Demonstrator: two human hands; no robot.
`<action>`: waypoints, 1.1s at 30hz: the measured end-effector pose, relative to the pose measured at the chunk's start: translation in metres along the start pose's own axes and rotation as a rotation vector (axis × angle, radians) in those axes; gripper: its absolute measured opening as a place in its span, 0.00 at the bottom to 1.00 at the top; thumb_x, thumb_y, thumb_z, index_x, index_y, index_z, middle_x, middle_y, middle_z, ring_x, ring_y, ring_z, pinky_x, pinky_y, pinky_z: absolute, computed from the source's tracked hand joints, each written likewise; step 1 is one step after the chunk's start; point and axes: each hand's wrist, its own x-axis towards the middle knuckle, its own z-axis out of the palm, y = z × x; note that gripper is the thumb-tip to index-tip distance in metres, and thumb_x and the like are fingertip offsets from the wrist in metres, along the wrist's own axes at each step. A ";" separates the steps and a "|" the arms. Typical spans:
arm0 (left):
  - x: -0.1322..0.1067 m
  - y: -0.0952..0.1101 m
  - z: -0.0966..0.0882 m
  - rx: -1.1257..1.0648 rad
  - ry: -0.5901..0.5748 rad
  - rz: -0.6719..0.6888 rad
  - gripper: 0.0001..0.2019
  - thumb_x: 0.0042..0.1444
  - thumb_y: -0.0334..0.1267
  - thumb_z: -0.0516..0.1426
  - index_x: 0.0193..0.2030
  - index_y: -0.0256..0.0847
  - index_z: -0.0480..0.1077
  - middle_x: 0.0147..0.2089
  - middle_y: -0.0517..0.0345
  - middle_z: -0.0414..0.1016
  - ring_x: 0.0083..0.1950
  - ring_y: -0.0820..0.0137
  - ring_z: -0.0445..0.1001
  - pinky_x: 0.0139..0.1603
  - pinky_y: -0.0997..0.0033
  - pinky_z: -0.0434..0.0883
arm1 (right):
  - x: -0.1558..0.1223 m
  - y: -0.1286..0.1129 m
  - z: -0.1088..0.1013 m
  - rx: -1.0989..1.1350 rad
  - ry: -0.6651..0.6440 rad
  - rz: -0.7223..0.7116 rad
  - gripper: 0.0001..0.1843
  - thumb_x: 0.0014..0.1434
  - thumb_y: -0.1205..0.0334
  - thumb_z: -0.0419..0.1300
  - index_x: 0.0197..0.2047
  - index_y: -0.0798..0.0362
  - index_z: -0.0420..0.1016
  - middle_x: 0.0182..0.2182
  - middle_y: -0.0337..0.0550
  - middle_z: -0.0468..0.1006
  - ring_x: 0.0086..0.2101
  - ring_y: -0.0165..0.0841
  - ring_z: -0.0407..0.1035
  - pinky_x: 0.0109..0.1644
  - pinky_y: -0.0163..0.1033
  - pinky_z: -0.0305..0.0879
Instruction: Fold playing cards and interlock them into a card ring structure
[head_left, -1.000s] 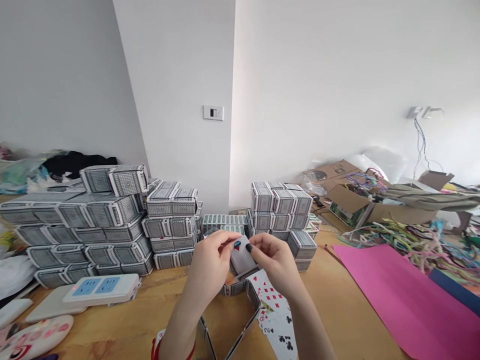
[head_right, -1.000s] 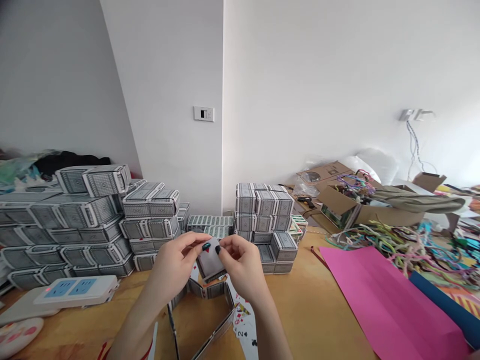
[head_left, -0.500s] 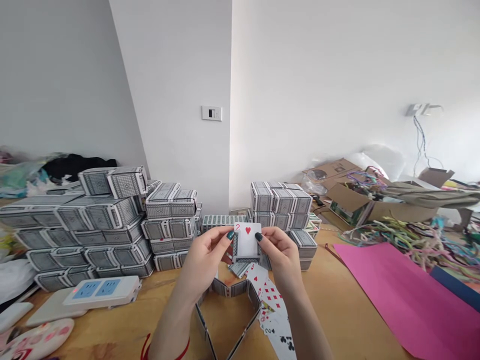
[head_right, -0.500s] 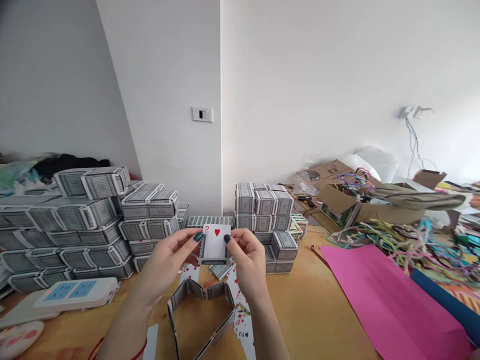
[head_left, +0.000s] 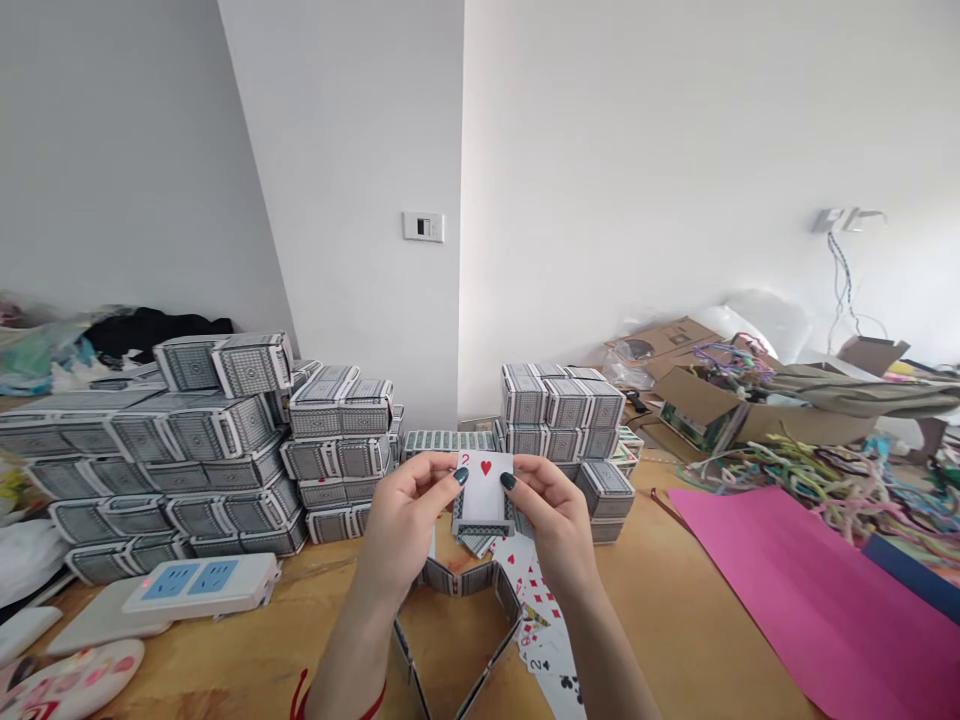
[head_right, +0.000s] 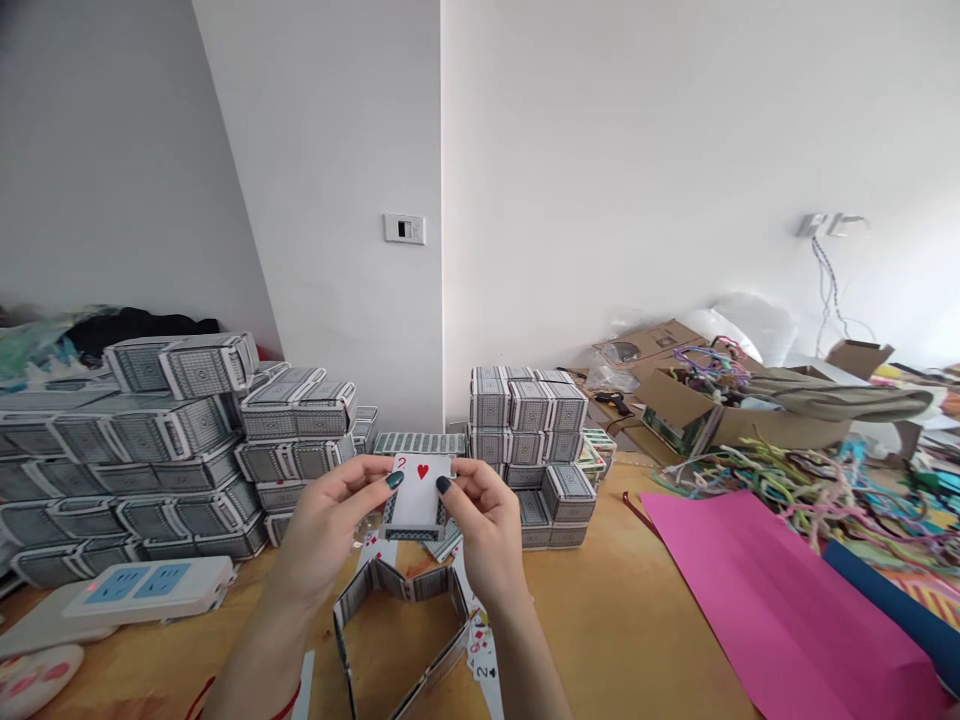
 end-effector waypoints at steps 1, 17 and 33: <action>0.000 -0.002 0.001 -0.016 -0.005 0.011 0.07 0.46 0.36 0.57 0.33 0.38 0.71 0.24 0.62 0.68 0.25 0.74 0.67 0.26 0.77 0.65 | 0.000 0.000 0.001 0.014 0.000 0.002 0.10 0.49 0.57 0.61 0.35 0.53 0.72 0.19 0.35 0.67 0.23 0.29 0.62 0.28 0.33 0.58; -0.006 -0.007 0.017 -0.010 -0.007 0.148 0.03 0.52 0.37 0.51 0.33 0.41 0.63 0.26 0.63 0.65 0.24 0.77 0.62 0.24 0.80 0.61 | -0.004 0.004 0.011 0.084 0.083 0.020 0.07 0.51 0.57 0.57 0.32 0.50 0.65 0.21 0.32 0.61 0.20 0.25 0.53 0.22 0.30 0.52; -0.005 -0.013 0.024 -0.096 0.000 0.140 0.03 0.50 0.32 0.49 0.30 0.42 0.62 0.23 0.67 0.63 0.21 0.79 0.57 0.19 0.82 0.57 | -0.009 0.000 0.013 0.076 0.082 0.055 0.05 0.53 0.59 0.52 0.35 0.46 0.60 0.21 0.32 0.60 0.19 0.26 0.51 0.20 0.30 0.50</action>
